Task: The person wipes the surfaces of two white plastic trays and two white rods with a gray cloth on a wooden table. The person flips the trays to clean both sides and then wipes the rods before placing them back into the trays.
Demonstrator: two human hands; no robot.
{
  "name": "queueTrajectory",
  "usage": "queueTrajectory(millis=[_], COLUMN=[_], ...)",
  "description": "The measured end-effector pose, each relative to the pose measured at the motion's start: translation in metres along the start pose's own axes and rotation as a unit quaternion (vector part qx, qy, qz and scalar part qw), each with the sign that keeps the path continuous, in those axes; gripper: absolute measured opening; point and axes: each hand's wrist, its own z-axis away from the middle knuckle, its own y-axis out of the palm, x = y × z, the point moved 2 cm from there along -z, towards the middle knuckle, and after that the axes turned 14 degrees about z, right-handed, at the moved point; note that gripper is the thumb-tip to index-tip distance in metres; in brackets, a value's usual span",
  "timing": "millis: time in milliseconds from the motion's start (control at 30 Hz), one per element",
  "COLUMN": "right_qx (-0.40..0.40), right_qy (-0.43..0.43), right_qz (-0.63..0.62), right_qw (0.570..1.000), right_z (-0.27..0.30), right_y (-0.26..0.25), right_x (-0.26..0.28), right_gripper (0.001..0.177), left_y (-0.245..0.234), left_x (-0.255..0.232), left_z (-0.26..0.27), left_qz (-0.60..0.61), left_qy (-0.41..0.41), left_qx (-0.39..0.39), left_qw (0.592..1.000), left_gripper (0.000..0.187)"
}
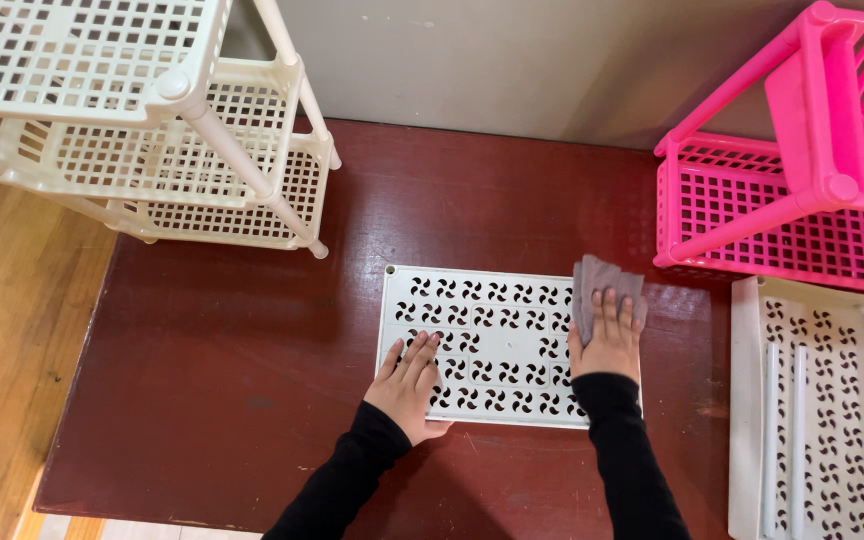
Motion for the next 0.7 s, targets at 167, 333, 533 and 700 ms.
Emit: queueTrajectory(millis=[167, 333, 533, 700], right_qx=[0.044, 0.025, -0.024, -0.013], right_qy=[0.013, 0.05, -0.012, -0.027], right_qz=[-0.001, -0.03, -0.004, -0.069], right_qw=[0.999, 0.998, 1.0, 0.997], right_z=[0.027, -0.023, 0.019, 0.107], right_y=[-0.007, 0.0, -0.006, -0.024], right_x=[-0.001, -0.011, 0.002, 0.001], right_gripper=[0.071, 0.071, 0.069, 0.067], left_y=[0.003, 0.001, 0.002, 0.003], left_x=[0.006, 0.007, 0.004, 0.002], left_z=[0.003, 0.003, 0.002, -0.003], left_qz=[0.0, 0.013, 0.004, -0.031], left_qy=[0.026, 0.019, 0.011, -0.026], left_qx=[0.02, 0.019, -0.004, 0.044], left_qw=[0.999, 1.0, 1.0, 0.998], left_gripper=[0.063, 0.057, 0.057, 0.067])
